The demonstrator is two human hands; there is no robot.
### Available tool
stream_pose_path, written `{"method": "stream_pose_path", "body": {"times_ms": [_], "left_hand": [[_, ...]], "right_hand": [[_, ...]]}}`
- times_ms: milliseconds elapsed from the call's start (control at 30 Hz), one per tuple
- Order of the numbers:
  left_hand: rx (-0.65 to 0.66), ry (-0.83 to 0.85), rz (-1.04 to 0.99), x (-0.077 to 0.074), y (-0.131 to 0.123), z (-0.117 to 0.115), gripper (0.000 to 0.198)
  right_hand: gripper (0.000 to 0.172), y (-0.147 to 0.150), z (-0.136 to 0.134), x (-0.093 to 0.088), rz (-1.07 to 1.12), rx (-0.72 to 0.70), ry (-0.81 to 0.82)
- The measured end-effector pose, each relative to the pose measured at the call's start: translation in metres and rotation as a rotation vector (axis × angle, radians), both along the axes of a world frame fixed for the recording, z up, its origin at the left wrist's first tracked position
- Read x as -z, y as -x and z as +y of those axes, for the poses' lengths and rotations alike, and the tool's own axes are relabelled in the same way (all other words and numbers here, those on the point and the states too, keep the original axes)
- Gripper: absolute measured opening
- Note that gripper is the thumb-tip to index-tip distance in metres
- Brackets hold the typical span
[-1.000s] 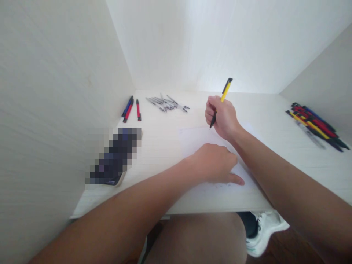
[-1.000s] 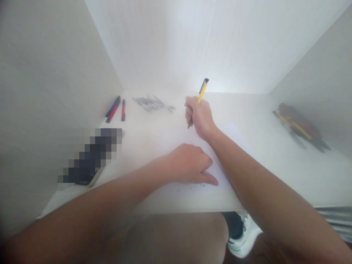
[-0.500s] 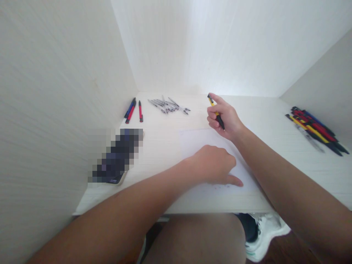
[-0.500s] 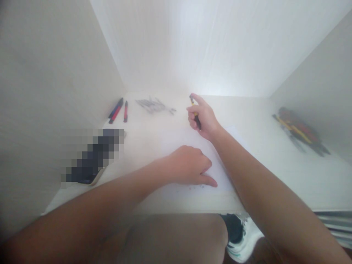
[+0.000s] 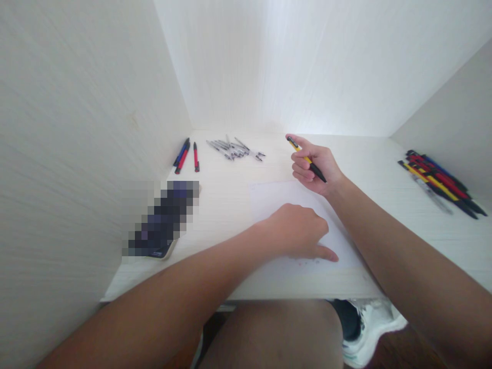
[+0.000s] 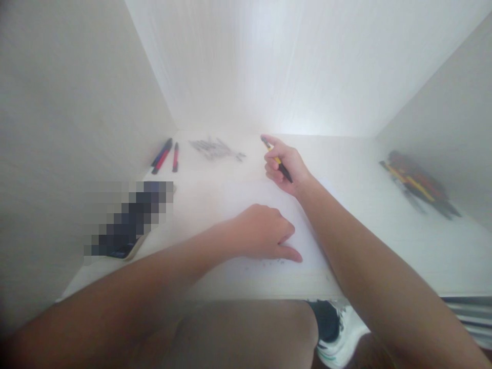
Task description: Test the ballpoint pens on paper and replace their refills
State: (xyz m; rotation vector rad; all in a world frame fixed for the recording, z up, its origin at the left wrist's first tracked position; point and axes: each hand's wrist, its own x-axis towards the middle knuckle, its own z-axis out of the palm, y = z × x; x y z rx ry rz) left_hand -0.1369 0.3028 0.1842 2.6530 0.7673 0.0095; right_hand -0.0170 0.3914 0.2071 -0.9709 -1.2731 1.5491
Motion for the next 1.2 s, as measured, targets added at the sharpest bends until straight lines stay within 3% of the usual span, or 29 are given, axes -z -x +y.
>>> {"method": "stream_pose_path", "body": {"times_ms": [1200], "left_hand": [[-0.008,-0.024,-0.012,0.0057,-0.0002,0.0005,0.053]], "right_hand": [[0.051,0.0052,-0.002,0.0077,0.062,-0.147,0.061]]}}
